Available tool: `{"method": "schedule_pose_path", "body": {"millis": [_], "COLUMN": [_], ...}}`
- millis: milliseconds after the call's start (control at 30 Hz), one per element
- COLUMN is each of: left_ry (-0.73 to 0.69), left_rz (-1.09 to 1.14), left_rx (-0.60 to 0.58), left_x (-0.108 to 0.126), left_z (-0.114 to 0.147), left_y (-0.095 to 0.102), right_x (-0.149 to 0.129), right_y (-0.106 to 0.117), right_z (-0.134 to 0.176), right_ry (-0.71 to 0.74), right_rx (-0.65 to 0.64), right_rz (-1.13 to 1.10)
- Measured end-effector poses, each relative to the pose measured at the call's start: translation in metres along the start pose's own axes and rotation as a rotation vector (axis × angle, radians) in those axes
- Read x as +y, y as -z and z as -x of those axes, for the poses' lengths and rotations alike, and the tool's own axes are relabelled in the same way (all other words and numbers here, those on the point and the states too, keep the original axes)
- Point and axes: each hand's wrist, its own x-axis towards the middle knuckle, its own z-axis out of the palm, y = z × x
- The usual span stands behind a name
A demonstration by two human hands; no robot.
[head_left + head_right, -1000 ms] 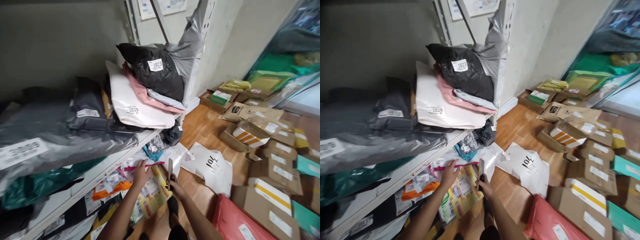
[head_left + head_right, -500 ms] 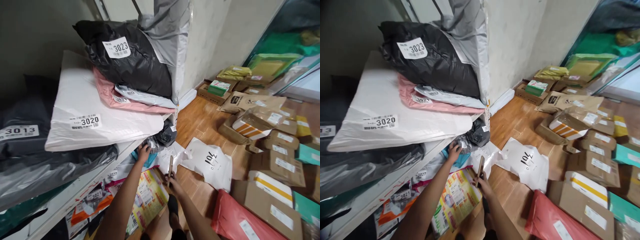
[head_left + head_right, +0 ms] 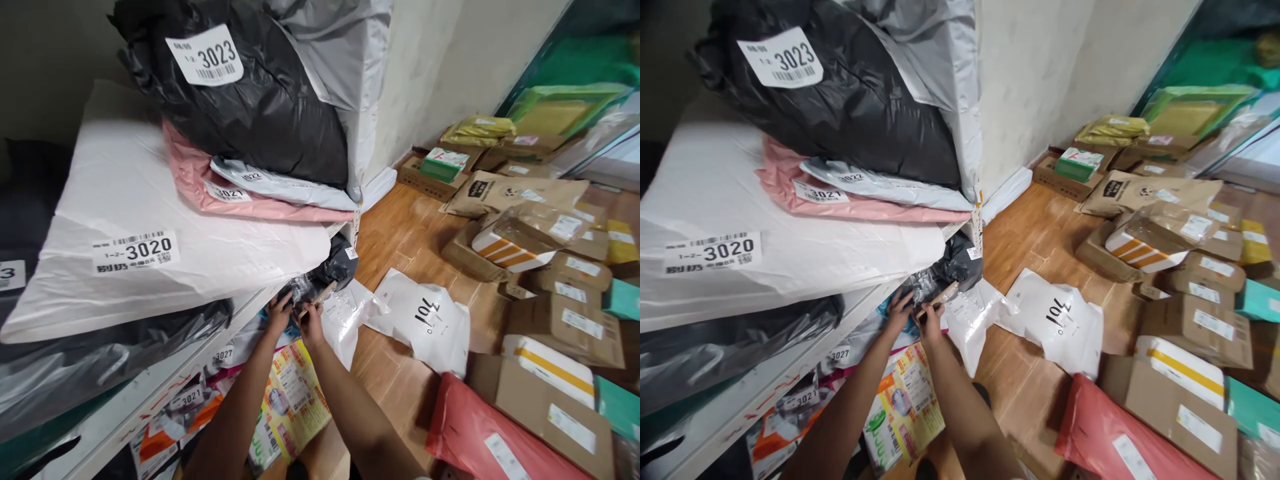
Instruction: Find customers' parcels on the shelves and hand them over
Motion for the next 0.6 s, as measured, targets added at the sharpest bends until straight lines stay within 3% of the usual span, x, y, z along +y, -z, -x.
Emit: {"method": "schedule_pose_path", "body": {"millis": [167,300,433,533,600], "left_ry": [-0.112,-0.124,-0.072,-0.007,0.005], "left_rz": [0.04,-0.006,-0.114,-0.311,-0.421], "left_rx": [-0.271,-0.316,-0.132,0.091,0.131], "left_x": [-0.006,-0.009,-0.007,-0.014,-0.024], "left_z": [-0.019,-0.015,0.014,0.044,0.062], "left_y": [0.007,0.013,-0.002,-0.016,-0.02], "right_x": [-0.006,-0.001,0.003,-0.01,-0.024], "right_y": [0.003,-0.001,0.002,0.016,0.026], "right_z": [-0.001,-0.002,-0.011,-0.022,-0.027], "right_ry": [-0.055,-0.083,0.019,0.109,0.129], "right_rx": [0.014,-0.004,0.037,0.08,0.078], "right_rz": [0.019,0.025,-0.005,-0.023,-0.011]}}
